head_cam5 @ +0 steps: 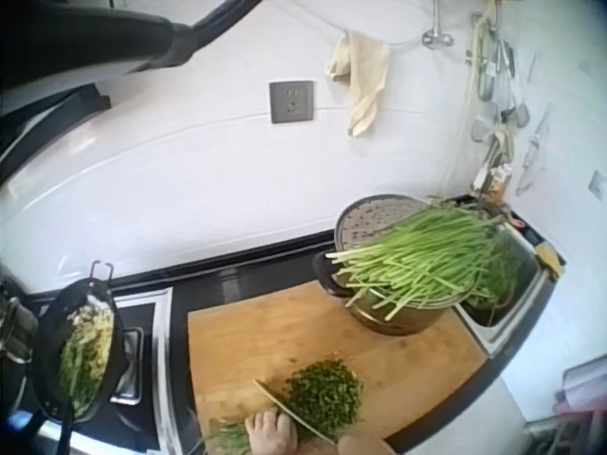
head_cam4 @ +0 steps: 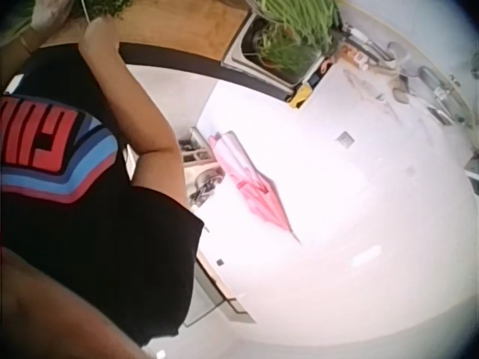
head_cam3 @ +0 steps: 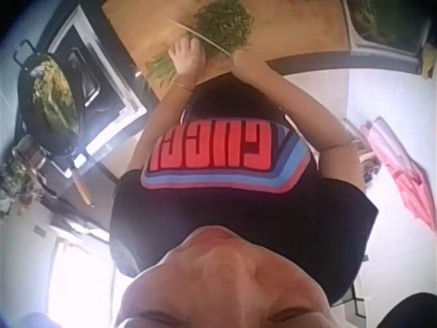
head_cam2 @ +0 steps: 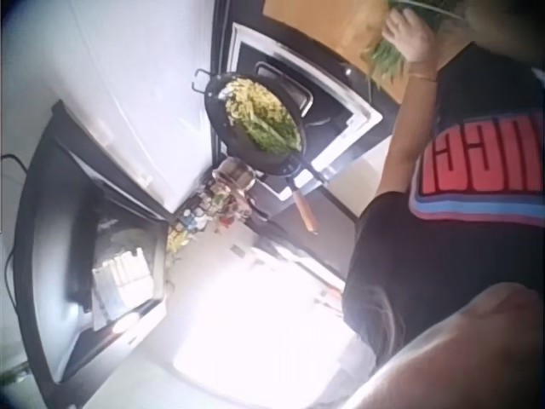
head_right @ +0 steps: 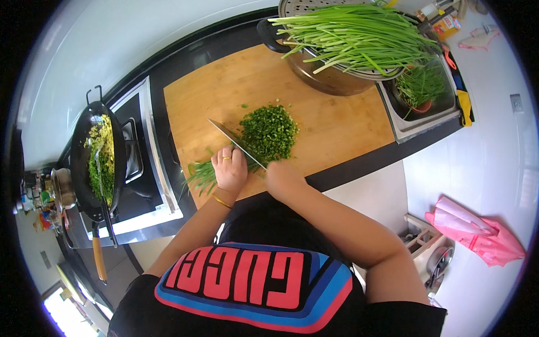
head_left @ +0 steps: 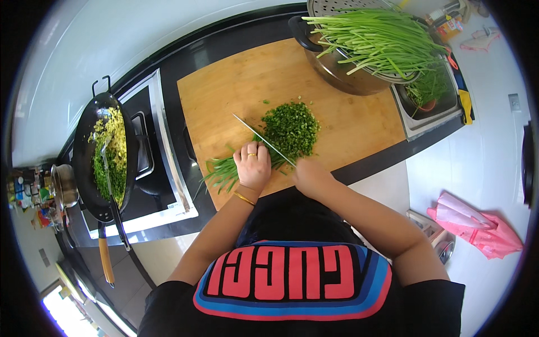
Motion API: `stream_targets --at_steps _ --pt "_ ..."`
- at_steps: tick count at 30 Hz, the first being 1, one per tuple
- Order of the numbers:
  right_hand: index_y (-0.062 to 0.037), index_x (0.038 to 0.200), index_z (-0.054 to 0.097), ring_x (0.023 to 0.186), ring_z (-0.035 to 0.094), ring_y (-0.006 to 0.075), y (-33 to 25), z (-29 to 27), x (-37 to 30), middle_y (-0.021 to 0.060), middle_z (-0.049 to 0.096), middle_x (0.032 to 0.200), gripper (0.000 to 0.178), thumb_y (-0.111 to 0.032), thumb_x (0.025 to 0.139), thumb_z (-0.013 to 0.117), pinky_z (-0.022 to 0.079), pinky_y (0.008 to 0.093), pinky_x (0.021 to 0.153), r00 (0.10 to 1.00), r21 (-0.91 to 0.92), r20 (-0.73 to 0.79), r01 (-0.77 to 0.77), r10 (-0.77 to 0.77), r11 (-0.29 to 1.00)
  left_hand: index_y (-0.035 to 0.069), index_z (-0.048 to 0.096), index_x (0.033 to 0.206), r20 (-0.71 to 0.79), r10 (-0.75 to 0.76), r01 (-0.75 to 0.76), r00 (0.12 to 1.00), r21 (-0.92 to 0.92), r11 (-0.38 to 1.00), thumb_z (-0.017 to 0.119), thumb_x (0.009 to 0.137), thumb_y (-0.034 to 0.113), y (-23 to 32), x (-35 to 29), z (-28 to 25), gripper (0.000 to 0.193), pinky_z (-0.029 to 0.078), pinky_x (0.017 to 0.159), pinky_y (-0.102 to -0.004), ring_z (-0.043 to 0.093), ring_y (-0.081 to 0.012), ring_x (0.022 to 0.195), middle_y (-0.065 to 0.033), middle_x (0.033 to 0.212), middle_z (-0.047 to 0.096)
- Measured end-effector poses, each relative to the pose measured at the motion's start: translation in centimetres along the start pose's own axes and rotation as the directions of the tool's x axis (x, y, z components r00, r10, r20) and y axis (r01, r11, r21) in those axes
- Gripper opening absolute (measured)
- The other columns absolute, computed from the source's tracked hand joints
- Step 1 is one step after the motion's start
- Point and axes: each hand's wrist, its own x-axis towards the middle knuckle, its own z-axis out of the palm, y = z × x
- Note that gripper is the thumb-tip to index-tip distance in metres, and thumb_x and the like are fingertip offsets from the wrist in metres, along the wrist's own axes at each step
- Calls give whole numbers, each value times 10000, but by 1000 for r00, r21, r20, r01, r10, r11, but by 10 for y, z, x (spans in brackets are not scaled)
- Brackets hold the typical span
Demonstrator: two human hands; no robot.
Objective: The person chops a large bundle of green onions on a wooden cutting board using a cleaver. They repeatedly gather the chopped pieces and continue cutting until a large pile of minced green onions is formed. A wok containing other ingredients is visible on the stove to the left.
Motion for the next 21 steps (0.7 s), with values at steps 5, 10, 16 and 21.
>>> stream_targets --at_steps 5,10,16,21 --pt "46 726 590 706 610 422 -6 9 5 266 605 711 201 -140 790 550 499 485 664 991 55 -129 32 -25 998 46 557 847 17 -12 12 1000 -13 1000 597 763 83 2 3 -4 100 396 757 -392 542 -257 848 -93 918 548" --pt "39 713 608 702 631 390 -5 3 37 244 617 708 212 -148 791 548 508 467 654 987 180 -162 36 -7 983 41 569 841 -25 -22 21 999 -40 999 602 771 64 3 4 -3 81 400 765 -392 536 -271 825 -108 912 554" --pt "53 679 564 557 575 356 14 -33 22 218 571 601 267 -177 812 545 447 422 539 994 472 -104 26 26 881 28 602 931 4 -41 41 999 -72 997 606 796 71 3 6 -11 142 408 780 -386 556 -268 835 -102 937 570" --pt "49 697 553 554 564 340 13 -56 -1 210 562 600 256 -172 825 529 431 416 544 995 465 -85 1 43 885 45 619 991 98 -115 121 989 -58 991 597 825 116 7 7 -19 183 376 870 -433 585 -258 858 -98 978 588"
